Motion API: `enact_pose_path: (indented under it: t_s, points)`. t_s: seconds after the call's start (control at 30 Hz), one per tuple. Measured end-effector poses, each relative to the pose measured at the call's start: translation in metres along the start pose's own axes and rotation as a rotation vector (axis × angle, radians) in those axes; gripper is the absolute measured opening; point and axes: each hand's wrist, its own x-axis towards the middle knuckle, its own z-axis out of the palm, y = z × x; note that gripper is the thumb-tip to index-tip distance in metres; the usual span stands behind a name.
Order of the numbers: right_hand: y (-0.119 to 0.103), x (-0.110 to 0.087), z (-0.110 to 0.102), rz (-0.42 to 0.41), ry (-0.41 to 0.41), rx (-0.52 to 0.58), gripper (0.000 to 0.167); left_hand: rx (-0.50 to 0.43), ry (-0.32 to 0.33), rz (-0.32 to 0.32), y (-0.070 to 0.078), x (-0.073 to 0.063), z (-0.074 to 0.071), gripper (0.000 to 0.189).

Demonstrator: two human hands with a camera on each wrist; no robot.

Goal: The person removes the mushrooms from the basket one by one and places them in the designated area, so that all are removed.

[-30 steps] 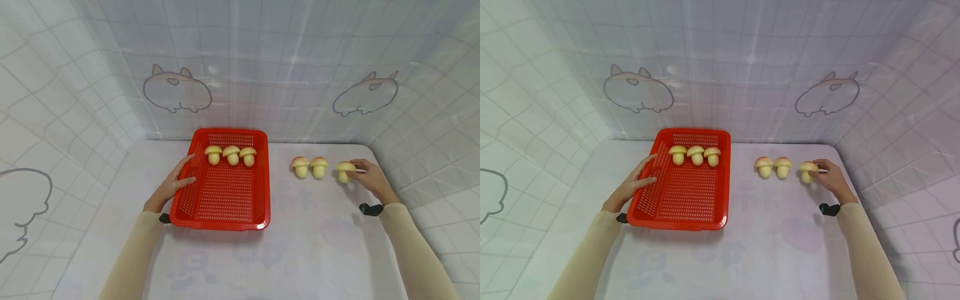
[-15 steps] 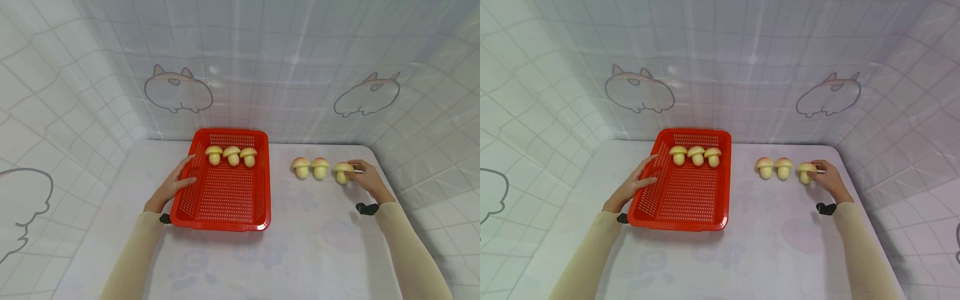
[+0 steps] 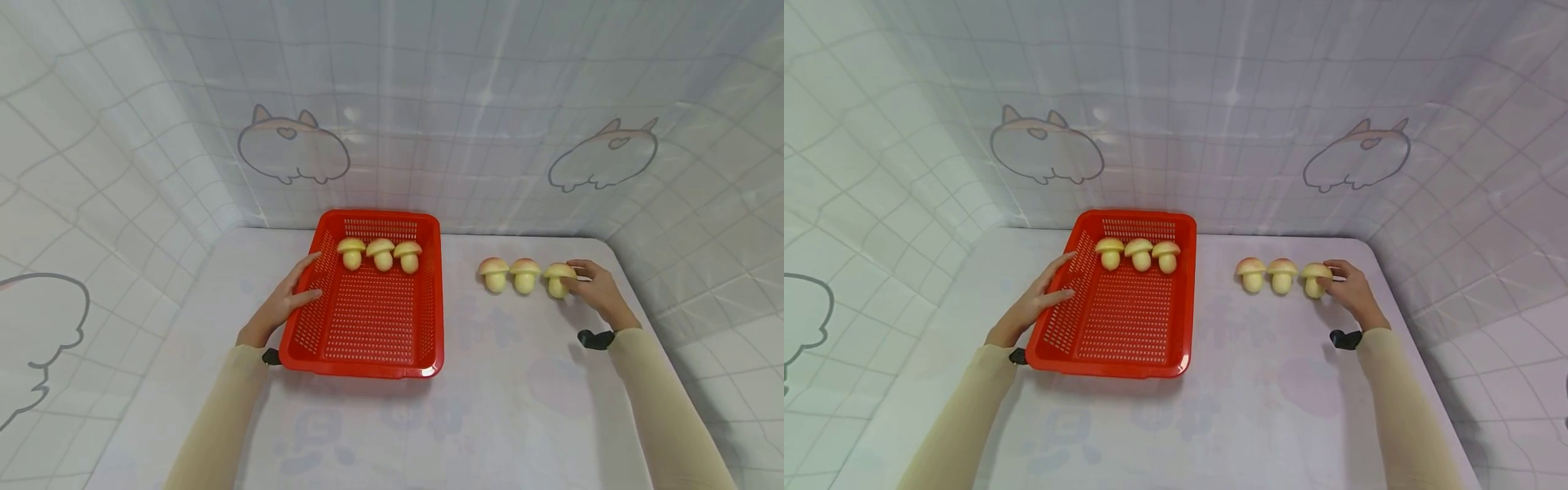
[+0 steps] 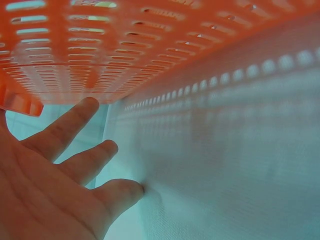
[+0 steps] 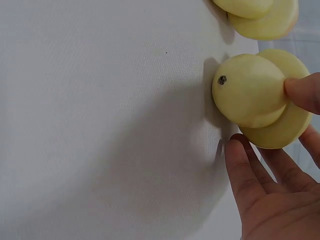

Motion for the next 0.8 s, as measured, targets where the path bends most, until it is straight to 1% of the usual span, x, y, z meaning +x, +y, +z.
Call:
enact_pose_path:
  t_s: [0.1, 0.33, 0.53, 0.8]
  points:
    - [0.0005, 0.0012, 0.0007, 0.009, -0.006, 0.016, 0.068, 0.002, 0.0, 0.0, 0.0, 0.0007, 0.0, 0.073]
    - [-0.0006, 0.0016, 0.0013, 0.026, -0.018, 0.016, 0.069, -0.011, 0.004, -0.019, 0.0003, 0.0005, 0.001, 0.072]
    - [-0.0027, 0.0014, 0.0, 0.04, -0.029, 0.012, 0.073, -0.029, -0.003, -0.012, 0.0002, 0.0004, 0.0009, 0.072]
    - [-0.0009, 0.004, -0.0006, 0.0, -0.04, 0.061, 0.075, -0.02, -0.001, -0.02, 0.0033, -0.0001, -0.0003, 0.073]
